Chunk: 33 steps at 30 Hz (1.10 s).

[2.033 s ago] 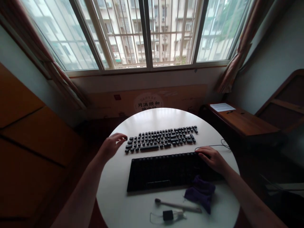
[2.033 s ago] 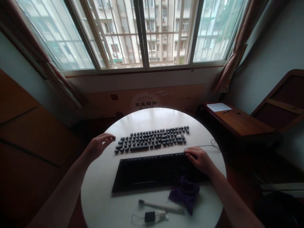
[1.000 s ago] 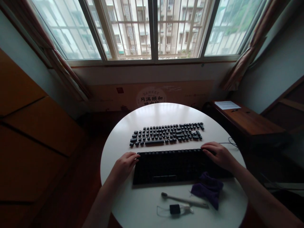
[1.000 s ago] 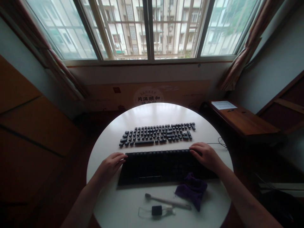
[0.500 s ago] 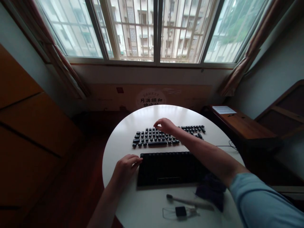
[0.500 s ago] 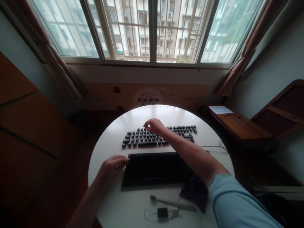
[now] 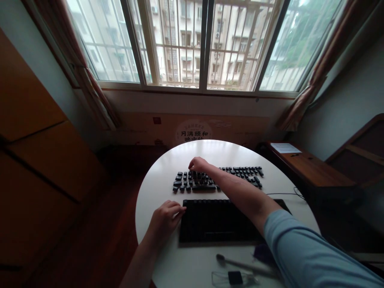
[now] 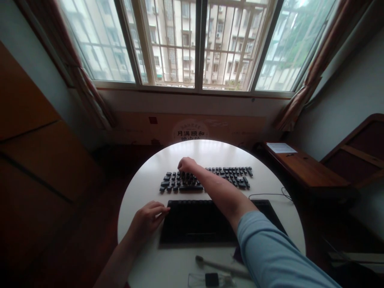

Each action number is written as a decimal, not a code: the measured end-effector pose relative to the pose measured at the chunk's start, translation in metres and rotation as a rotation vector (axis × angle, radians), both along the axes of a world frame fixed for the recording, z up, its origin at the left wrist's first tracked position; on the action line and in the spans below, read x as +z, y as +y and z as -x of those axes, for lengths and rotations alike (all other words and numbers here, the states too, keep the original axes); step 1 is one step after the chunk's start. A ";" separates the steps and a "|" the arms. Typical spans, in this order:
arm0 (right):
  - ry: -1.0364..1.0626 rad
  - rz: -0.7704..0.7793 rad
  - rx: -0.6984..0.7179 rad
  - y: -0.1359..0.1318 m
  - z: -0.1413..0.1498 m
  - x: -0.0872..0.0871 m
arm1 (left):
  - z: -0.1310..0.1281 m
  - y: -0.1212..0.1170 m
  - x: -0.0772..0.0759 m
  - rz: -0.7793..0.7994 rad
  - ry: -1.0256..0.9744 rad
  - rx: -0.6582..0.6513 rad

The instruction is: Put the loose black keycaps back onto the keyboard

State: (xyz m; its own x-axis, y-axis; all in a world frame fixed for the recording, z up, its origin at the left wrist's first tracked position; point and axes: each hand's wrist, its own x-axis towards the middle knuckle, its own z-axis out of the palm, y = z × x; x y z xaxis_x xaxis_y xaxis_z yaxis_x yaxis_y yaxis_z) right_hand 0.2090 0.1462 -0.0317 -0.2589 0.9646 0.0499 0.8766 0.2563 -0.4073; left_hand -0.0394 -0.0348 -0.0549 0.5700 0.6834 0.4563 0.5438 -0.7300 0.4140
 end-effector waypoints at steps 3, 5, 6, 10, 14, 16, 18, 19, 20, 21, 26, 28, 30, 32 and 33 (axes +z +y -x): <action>0.032 -0.025 -0.003 -0.004 0.005 0.006 | 0.002 -0.001 -0.002 -0.025 -0.039 0.012; 0.078 -0.076 0.000 -0.013 0.007 0.013 | 0.003 -0.002 -0.002 -0.027 -0.058 0.028; 0.106 -0.108 0.003 -0.021 0.008 0.016 | 0.003 -0.002 -0.002 -0.025 -0.063 0.036; 0.265 -0.238 0.053 -0.080 0.011 0.020 | 0.005 0.000 -0.002 -0.001 -0.068 0.068; 0.565 -0.337 0.210 -0.154 0.014 0.004 | 0.003 0.002 -0.002 -0.002 -0.091 0.136; 0.585 -0.331 0.213 -0.177 0.018 -0.007 | 0.002 0.001 -0.002 0.006 -0.098 0.151; 0.557 -0.316 0.176 -0.187 0.023 -0.017 | 0.001 0.000 -0.001 0.015 -0.098 0.147; 0.542 -0.303 0.154 -0.189 0.025 -0.022 | 0.001 -0.001 0.000 0.018 -0.097 0.143; 0.525 -0.289 0.135 -0.189 0.027 -0.026 | 0.000 -0.001 0.000 0.021 -0.097 0.137; 0.504 -0.278 0.114 -0.189 0.028 -0.029 | 0.000 -0.002 0.000 0.024 -0.098 0.135; 0.377 -0.279 0.057 -0.195 0.029 -0.036 | 0.001 -0.001 -0.003 0.025 -0.111 0.132; 0.358 -0.297 0.069 -0.199 0.027 -0.036 | 0.002 0.000 -0.005 0.024 -0.112 0.132; 0.347 -0.322 0.068 -0.201 0.025 -0.036 | 0.002 0.000 -0.005 0.025 -0.111 0.131; 0.335 -0.335 0.068 -0.200 0.024 -0.036 | 0.002 0.000 -0.005 0.025 -0.108 0.130; 0.325 -0.336 0.077 -0.199 0.024 -0.035 | 0.002 -0.001 -0.005 0.025 -0.107 0.130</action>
